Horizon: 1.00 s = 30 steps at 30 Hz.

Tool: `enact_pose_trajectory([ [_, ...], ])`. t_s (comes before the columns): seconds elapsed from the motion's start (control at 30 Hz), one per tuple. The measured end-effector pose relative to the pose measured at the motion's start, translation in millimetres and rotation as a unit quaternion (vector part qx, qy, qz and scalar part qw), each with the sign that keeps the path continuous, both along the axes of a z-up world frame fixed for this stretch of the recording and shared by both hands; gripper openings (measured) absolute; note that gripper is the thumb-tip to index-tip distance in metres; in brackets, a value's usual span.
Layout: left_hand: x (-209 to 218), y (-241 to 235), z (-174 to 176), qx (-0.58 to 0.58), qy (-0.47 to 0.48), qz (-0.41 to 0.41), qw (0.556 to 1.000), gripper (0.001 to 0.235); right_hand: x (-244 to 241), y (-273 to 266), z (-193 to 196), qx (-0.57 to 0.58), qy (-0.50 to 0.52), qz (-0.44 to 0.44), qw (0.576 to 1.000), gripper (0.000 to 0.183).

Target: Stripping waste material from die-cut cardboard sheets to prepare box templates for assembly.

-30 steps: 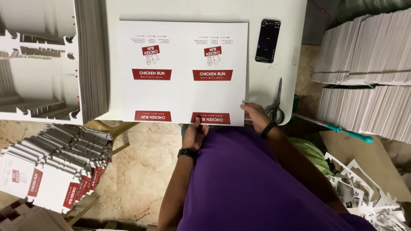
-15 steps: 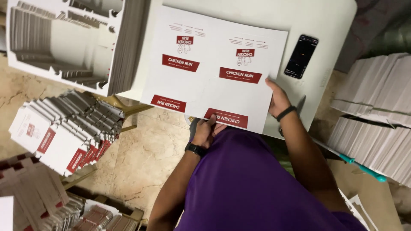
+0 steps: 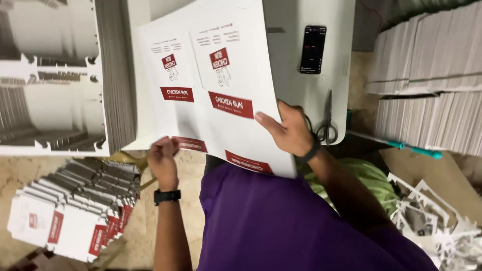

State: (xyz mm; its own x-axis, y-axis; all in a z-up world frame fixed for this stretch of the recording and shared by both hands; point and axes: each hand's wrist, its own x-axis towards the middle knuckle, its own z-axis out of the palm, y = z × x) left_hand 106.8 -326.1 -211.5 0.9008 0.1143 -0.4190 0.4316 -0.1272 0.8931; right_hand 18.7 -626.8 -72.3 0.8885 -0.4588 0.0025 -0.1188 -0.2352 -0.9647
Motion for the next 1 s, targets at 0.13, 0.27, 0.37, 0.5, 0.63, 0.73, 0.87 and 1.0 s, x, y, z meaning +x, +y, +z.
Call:
enact_pose_trajectory([
  [0.13,59.9,15.8,-20.5,-0.023,-0.189,-0.082,0.978,0.041,-50.5,2.3,39.4,-0.095,0.020,0.080,0.992,0.020],
  [0.27,123.5,7.2,-79.7,-0.160,-0.159,-0.188,0.956,0.103,-132.4,8.9,64.6,-0.193,0.086,0.180,0.961,0.040],
  [0.37,178.4,-15.3,-91.7,-0.179,-0.110,-0.260,0.943,0.112,-140.2,21.2,75.1,-0.291,0.126,0.290,0.903,0.063],
  [0.5,184.3,-41.0,-85.8,-0.325,-0.082,-0.264,0.904,0.082,-173.1,21.8,75.5,-0.344,-0.084,0.096,0.930,0.030],
  [0.63,179.8,-44.6,-83.9,-0.479,-0.013,-0.255,0.840,0.049,-192.1,20.2,61.3,-0.431,-0.025,-0.054,0.900,0.014],
  [0.73,180.1,-31.5,-9.5,-0.369,-0.071,-0.252,0.892,0.080,-220.8,10.6,-15.4,-0.213,0.013,-0.138,0.967,0.012],
  [0.87,168.5,8.4,-9.1,-0.295,-0.148,-0.178,0.927,0.089,-204.4,-16.2,-122.1,-0.124,0.010,-0.194,0.973,0.017],
  [1.0,159.4,49.1,-52.1,-0.161,-0.211,-0.207,0.941,0.074,-189.8,-39.7,-237.1,-0.110,0.051,-0.195,0.973,0.040],
])
